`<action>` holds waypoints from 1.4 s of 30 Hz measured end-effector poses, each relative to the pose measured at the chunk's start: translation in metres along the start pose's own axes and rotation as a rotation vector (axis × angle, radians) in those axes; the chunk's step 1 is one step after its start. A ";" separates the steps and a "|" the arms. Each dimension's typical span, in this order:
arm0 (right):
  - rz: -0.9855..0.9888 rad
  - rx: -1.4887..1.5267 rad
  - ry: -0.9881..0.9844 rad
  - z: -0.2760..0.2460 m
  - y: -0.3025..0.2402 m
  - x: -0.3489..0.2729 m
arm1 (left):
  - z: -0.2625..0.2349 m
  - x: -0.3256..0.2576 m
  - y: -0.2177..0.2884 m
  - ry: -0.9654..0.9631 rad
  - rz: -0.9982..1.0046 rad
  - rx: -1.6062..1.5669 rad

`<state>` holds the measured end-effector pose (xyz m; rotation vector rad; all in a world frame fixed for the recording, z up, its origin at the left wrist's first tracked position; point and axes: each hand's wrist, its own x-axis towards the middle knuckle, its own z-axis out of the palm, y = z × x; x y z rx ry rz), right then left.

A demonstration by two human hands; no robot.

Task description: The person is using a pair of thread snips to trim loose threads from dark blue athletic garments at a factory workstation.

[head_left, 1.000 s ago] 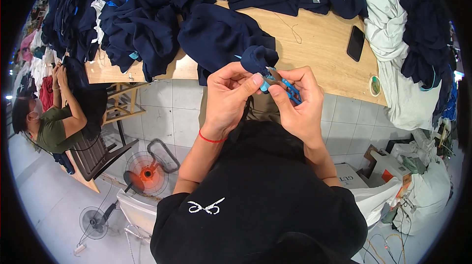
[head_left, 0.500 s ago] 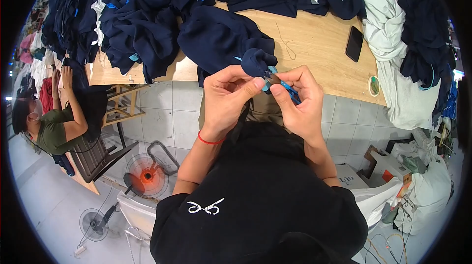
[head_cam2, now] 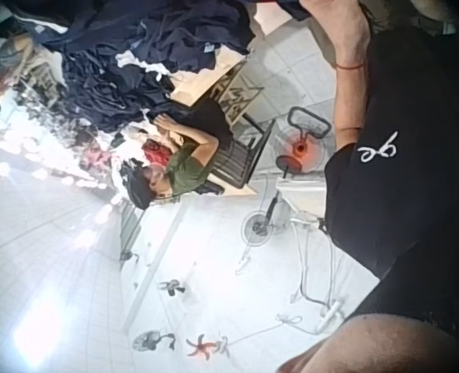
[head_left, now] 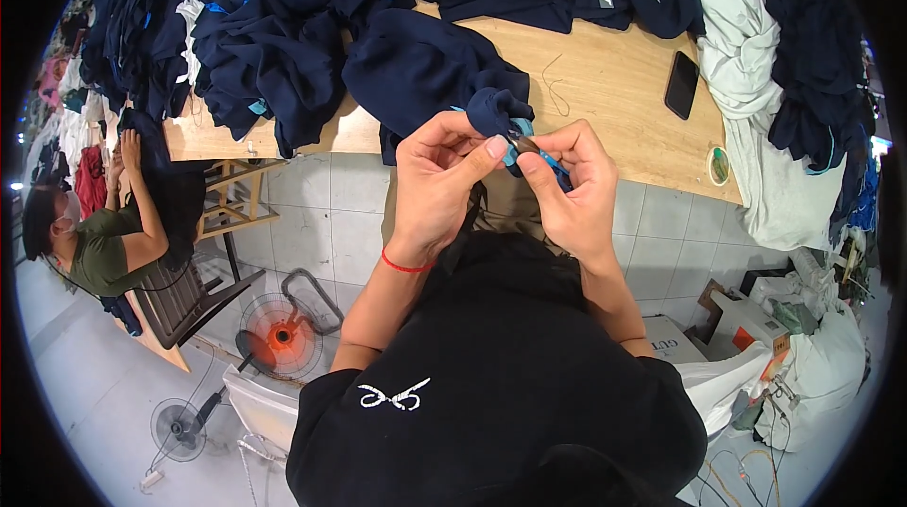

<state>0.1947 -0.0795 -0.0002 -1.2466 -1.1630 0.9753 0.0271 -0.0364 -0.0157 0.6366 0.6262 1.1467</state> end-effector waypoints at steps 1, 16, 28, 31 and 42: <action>-0.003 0.014 0.004 0.001 0.001 0.000 | 0.001 -0.001 0.000 0.002 0.006 0.033; -0.057 0.019 -0.018 0.005 0.003 0.002 | 0.000 -0.005 0.000 0.018 0.033 0.151; -0.048 0.024 -0.002 0.004 0.007 -0.002 | 0.001 -0.004 -0.011 0.035 0.041 0.055; -0.043 0.022 -0.005 0.004 0.008 -0.003 | 0.001 -0.004 -0.011 0.035 0.044 0.049; -0.043 0.046 0.005 0.006 0.010 -0.004 | 0.000 -0.004 -0.012 0.048 0.041 0.022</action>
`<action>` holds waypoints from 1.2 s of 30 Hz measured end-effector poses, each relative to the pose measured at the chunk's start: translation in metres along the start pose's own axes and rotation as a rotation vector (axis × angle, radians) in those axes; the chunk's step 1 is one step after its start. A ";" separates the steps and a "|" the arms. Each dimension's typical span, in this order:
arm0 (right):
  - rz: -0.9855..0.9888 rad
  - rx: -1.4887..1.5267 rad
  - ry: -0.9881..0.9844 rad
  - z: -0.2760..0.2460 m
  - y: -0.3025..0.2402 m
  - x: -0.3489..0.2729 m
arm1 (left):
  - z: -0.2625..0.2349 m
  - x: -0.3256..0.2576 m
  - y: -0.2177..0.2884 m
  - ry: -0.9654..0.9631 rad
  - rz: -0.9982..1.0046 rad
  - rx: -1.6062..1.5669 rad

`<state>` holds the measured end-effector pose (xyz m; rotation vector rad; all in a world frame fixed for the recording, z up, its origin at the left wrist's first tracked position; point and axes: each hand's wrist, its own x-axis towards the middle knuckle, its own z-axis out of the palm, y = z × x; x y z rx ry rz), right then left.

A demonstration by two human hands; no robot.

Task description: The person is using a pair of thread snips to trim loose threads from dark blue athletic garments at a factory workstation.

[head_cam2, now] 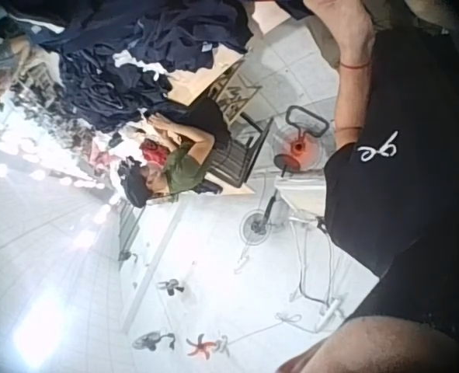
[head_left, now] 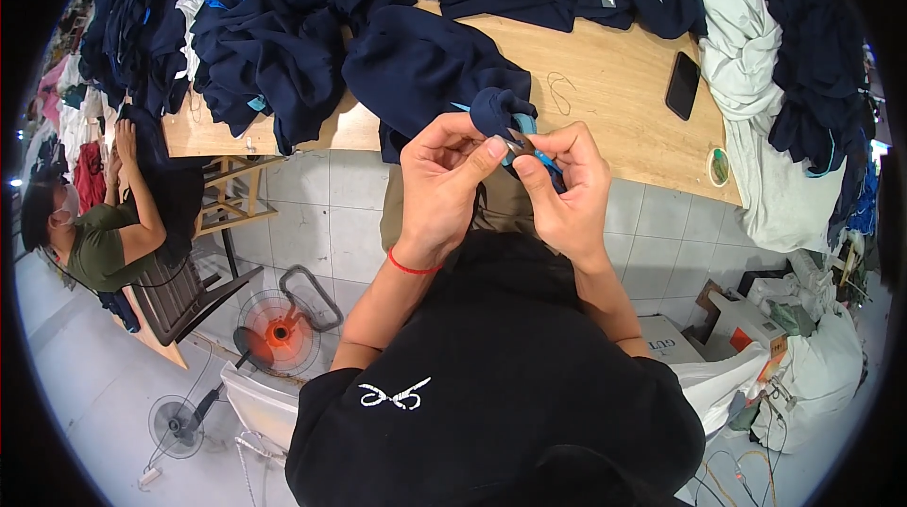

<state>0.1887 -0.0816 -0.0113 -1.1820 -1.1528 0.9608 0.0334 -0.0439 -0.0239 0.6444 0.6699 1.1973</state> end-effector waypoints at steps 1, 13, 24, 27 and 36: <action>-0.013 -0.006 -0.002 0.000 0.001 0.001 | 0.001 0.000 0.000 0.008 0.005 0.005; -0.026 -0.003 -0.026 0.001 -0.007 0.007 | 0.001 -0.002 0.002 -0.049 0.053 0.119; 0.051 0.012 0.081 -0.012 0.001 0.001 | -0.011 0.010 0.007 0.038 0.063 -0.132; 0.056 -0.010 0.069 -0.015 0.005 0.002 | -0.007 0.011 0.016 0.016 -0.058 -0.266; -0.045 -0.071 -0.016 -0.001 -0.002 0.008 | -0.008 0.010 0.012 -0.075 -0.107 -0.287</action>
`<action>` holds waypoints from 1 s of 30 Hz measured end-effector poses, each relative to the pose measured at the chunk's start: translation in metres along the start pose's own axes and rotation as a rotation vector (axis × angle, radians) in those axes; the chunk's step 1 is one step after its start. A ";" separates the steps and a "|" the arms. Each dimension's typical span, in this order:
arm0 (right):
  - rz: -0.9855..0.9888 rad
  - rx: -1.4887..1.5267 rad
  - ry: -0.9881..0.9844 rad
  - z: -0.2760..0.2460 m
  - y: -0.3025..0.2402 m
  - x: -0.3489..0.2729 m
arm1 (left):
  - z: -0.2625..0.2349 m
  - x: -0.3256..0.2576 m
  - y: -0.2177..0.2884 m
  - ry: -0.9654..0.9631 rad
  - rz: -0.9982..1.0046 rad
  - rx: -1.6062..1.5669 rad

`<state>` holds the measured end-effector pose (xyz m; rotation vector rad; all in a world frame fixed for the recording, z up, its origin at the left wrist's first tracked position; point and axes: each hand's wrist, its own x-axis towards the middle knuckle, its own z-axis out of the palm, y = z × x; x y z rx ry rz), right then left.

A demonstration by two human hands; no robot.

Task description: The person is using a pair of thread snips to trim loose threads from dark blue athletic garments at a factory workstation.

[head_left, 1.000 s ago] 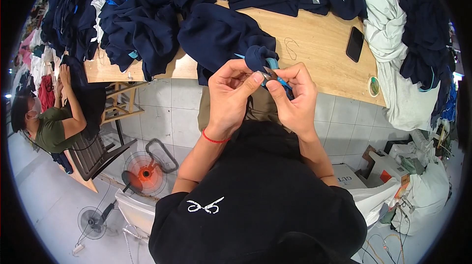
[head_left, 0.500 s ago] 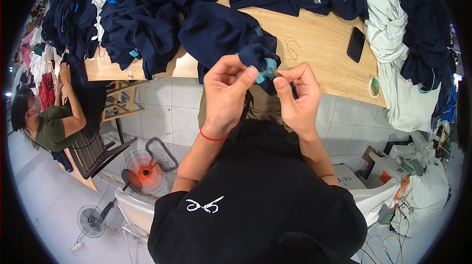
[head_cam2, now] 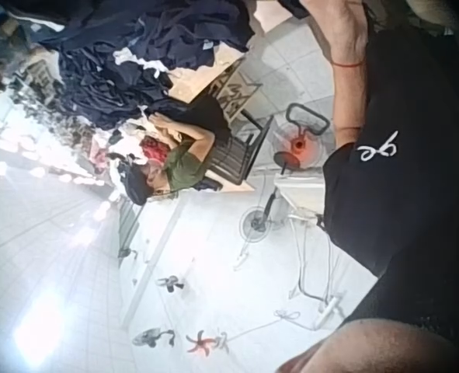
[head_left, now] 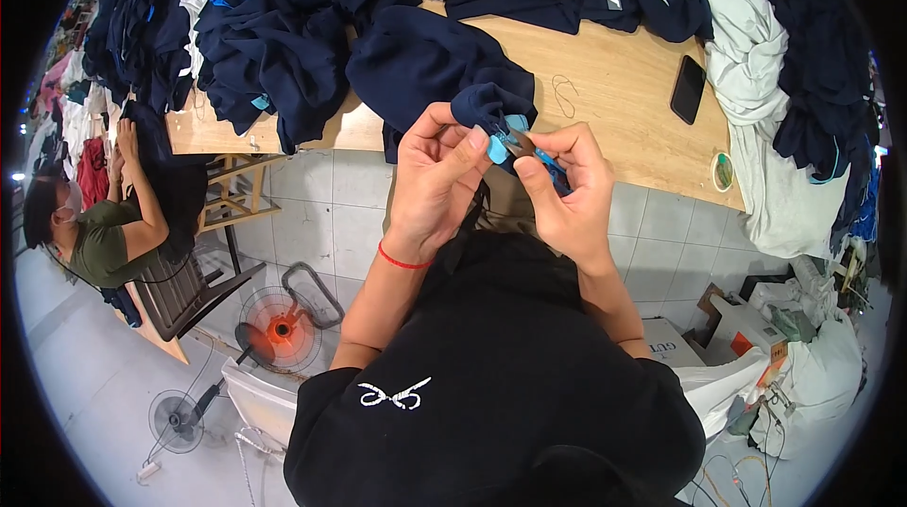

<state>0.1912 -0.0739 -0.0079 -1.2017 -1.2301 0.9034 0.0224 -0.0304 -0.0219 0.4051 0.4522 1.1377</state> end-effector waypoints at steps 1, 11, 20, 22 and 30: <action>-0.020 -0.017 -0.007 0.000 0.000 0.001 | 0.001 0.000 0.000 0.002 0.000 0.000; -0.062 -0.160 0.024 -0.005 0.002 0.000 | 0.000 -0.001 0.000 0.046 -0.020 0.014; -0.031 -0.171 0.016 -0.004 -0.002 0.000 | 0.001 -0.003 0.002 0.040 -0.015 0.038; -0.041 -0.156 0.030 -0.002 0.001 -0.001 | -0.003 -0.003 0.001 0.033 -0.019 0.036; -0.047 -0.128 0.045 0.000 0.002 -0.002 | 0.001 -0.005 0.002 0.029 -0.027 0.025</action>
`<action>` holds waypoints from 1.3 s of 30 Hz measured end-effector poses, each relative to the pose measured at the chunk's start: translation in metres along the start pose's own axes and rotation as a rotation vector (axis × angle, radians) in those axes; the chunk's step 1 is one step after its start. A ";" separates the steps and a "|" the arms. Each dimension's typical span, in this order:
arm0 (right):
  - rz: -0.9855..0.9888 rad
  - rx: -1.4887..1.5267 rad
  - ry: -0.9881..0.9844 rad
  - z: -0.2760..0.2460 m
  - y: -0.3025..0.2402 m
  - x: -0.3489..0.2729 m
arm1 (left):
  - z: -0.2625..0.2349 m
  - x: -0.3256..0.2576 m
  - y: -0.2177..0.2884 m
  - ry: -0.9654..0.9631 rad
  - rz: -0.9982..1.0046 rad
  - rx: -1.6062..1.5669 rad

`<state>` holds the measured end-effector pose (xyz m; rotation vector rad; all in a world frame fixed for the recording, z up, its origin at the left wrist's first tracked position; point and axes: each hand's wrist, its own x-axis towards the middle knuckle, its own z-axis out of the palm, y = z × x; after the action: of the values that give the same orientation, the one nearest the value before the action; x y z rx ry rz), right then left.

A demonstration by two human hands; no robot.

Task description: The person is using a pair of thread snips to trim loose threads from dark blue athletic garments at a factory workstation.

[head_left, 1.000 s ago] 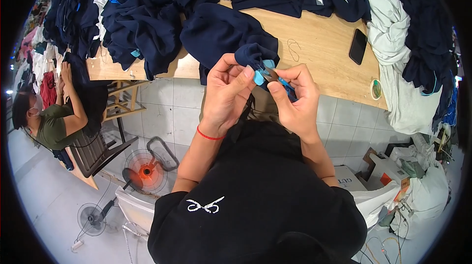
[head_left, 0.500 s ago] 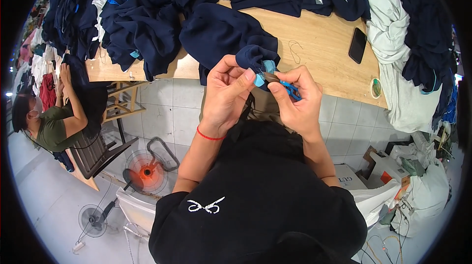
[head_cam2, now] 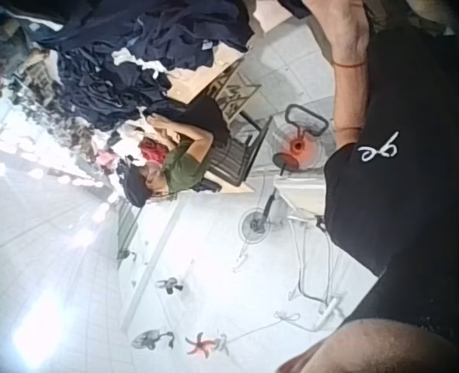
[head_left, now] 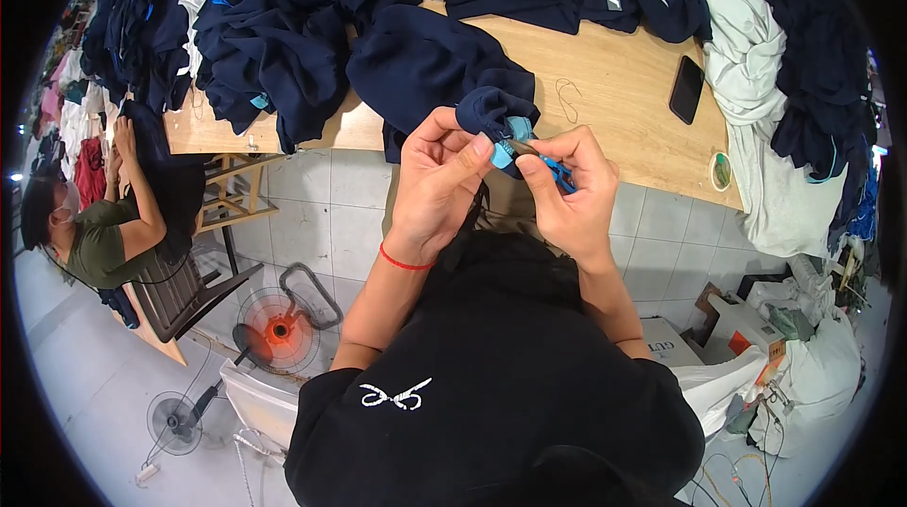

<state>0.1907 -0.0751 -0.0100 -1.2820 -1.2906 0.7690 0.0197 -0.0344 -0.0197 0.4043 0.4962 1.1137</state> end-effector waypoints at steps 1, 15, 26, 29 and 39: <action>0.012 0.017 0.002 0.000 0.000 0.000 | 0.000 0.000 0.000 0.000 0.000 0.000; -0.019 0.035 0.027 0.001 0.003 -0.002 | -0.010 0.000 -0.006 -0.055 0.016 -0.010; -0.050 -0.029 0.064 0.001 0.002 -0.003 | 0.003 -0.001 -0.006 -0.005 0.011 0.004; -0.035 -0.043 0.060 0.000 0.001 -0.003 | 0.002 -0.001 -0.007 -0.005 0.006 0.003; 0.046 0.057 0.031 -0.002 -0.003 -0.004 | -0.003 -0.002 -0.006 -0.019 0.077 0.090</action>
<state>0.1916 -0.0798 -0.0078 -1.2771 -1.2095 0.8101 0.0216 -0.0381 -0.0249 0.5159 0.5187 1.1639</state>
